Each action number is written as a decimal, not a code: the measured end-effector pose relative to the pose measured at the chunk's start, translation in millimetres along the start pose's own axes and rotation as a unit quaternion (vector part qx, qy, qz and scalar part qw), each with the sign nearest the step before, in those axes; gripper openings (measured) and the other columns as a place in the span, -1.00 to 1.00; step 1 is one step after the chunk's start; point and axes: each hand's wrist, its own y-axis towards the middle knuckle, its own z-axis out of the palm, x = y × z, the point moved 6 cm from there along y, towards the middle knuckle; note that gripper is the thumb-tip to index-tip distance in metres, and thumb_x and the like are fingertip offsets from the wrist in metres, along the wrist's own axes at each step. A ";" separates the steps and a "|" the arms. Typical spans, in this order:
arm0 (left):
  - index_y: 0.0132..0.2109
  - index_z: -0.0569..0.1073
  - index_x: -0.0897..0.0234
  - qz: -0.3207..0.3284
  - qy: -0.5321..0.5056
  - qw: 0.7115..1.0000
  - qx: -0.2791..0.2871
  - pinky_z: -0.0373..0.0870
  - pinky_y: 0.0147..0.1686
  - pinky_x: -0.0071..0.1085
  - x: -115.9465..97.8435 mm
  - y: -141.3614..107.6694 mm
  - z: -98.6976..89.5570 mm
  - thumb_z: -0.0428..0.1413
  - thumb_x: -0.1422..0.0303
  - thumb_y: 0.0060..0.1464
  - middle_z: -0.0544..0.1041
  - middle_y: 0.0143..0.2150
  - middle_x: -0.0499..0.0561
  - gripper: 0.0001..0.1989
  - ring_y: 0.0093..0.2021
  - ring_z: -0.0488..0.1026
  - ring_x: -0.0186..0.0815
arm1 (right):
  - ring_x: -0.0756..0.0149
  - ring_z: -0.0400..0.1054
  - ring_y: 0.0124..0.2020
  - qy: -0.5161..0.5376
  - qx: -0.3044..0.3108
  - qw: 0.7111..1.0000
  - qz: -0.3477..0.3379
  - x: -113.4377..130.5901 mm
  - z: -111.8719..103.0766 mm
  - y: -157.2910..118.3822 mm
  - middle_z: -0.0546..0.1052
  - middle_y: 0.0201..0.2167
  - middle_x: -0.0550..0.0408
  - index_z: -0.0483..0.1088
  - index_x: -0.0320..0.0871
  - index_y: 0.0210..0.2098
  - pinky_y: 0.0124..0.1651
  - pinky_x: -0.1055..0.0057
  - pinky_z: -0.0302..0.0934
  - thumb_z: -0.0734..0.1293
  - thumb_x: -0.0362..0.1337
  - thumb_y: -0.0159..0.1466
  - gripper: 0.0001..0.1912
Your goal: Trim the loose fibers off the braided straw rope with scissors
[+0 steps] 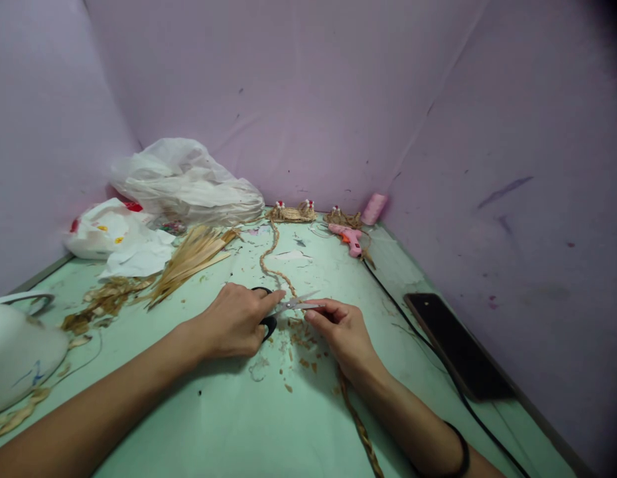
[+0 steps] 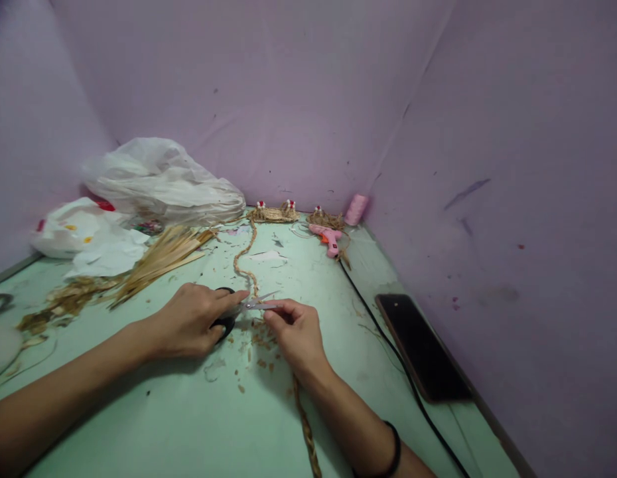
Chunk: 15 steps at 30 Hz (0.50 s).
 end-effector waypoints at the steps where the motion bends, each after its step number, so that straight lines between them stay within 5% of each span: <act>1: 0.13 0.16 0.19 0.002 -0.007 1.000 0.001 0.26 -0.43 -0.31 0.2 -0.2 0.1 -0.05 0.45 -0.18 0.49 -0.26 0.05 -0.38 -0.35 0.44 -0.15 | 0.38 0.26 -0.54 0.004 0.000 1.000 0.000 0.1 0.0 -0.2 0.50 -0.56 0.11 0.51 -0.20 -0.45 -0.44 0.44 0.11 0.37 -0.29 -0.07 -0.83; 8: 0.09 0.19 0.14 0.008 -0.034 0.999 0.004 0.24 -0.40 -0.39 1.0 -0.2 -0.3 -0.07 0.48 -0.19 0.52 -0.28 -0.02 -0.40 -0.32 0.45 -0.20 | 0.45 0.15 -0.60 0.023 -0.001 1.000 0.002 -2.9 -0.8 0.4 0.40 -0.66 0.17 0.45 -0.21 -0.56 -0.51 0.48 0.03 0.38 -0.28 -0.08 -0.89; 15: -0.12 0.41 0.13 -0.001 -0.104 0.994 -0.022 0.20 -0.49 -0.52 1.7 -0.9 -14.3 -0.09 0.51 -0.17 0.46 -0.53 -0.11 -0.58 -0.51 0.38 -0.37 | 0.42 0.19 -0.56 0.032 -0.018 0.999 0.012 -3.8 -2.2 0.8 0.44 -0.60 0.13 0.46 -0.22 -0.51 -0.48 0.47 0.06 0.40 -0.26 -0.11 -0.83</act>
